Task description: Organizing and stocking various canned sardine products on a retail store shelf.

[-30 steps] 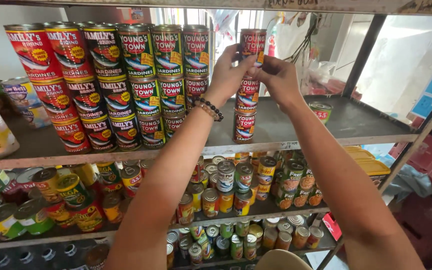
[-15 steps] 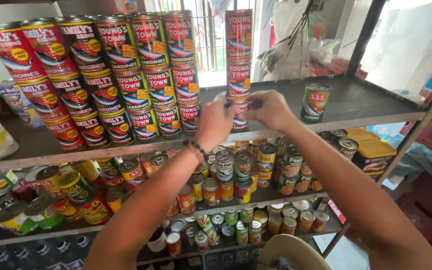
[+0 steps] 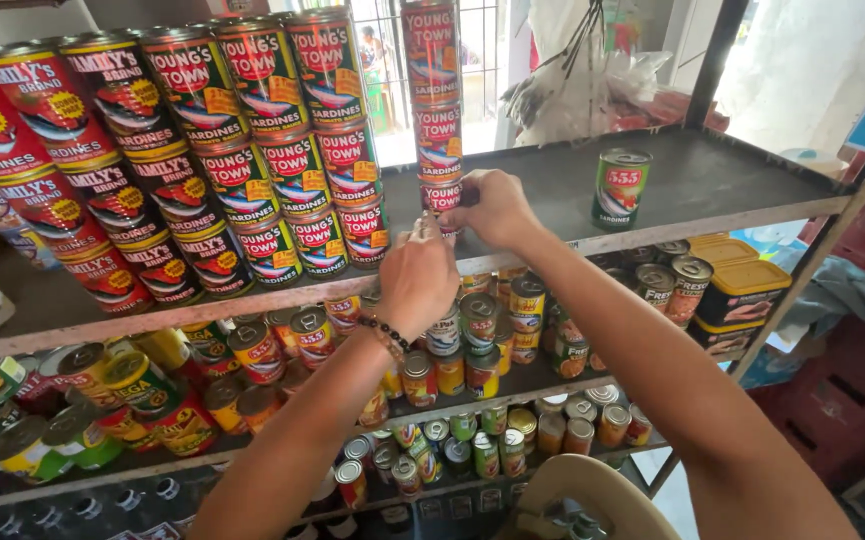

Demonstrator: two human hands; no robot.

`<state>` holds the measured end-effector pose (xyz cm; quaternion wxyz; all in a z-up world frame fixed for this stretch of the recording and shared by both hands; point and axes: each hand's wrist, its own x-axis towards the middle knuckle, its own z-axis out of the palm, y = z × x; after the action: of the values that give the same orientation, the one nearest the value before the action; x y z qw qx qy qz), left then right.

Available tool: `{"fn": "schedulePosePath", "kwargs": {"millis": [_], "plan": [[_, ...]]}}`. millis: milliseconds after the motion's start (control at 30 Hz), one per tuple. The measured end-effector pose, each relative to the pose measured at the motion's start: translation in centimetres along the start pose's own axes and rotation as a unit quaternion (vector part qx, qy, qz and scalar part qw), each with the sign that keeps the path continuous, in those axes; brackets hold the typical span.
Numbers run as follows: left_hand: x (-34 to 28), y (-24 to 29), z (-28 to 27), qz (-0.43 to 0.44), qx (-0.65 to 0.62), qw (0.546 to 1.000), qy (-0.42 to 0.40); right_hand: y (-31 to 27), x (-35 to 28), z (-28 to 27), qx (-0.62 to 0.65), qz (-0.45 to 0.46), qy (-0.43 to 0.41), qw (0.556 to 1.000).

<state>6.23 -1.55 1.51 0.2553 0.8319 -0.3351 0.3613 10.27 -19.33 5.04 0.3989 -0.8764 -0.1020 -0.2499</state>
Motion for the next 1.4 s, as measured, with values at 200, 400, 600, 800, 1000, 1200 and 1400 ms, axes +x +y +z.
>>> {"fn": "schedulePosePath", "kwargs": {"millis": [200, 400, 600, 800, 1000, 1200, 1400], "plan": [[0.0, -0.1, -0.1, 0.014, 0.049, 0.999, -0.014, 0.8, 2.7, 2.0, -0.026, -0.01, 0.004, 1.0], [-0.7, 0.1, 0.2, 0.042, 0.075, 0.995, 0.05, 2.0, 6.1, 3.7, -0.07, -0.02, 0.0, 0.997], [-0.6, 0.3, 0.3, 0.047, 0.082, 0.994, 0.059, 3.6, 8.4, 5.5, -0.086, -0.073, 0.017, 0.993], [-0.4, -0.1, 1.2, 0.044, 0.089, 0.993, 0.067, 4.3, 10.9, 6.6, -0.127, -0.102, 0.007, 0.987], [-0.4, -0.1, 1.2, 0.051, 0.091, 0.992, 0.066, 4.6, 12.1, 7.5, -0.132, -0.071, -0.002, 0.989], [-0.3, 0.1, 1.0, 0.061, 0.084, 0.991, 0.084, 3.2, 11.3, 7.5, -0.129, -0.053, 0.005, 0.99], [-0.3, 0.2, 0.8, 0.056, 0.092, 0.991, 0.073, 3.1, 11.1, 8.0, -0.136, -0.029, 0.012, 0.99]]}}
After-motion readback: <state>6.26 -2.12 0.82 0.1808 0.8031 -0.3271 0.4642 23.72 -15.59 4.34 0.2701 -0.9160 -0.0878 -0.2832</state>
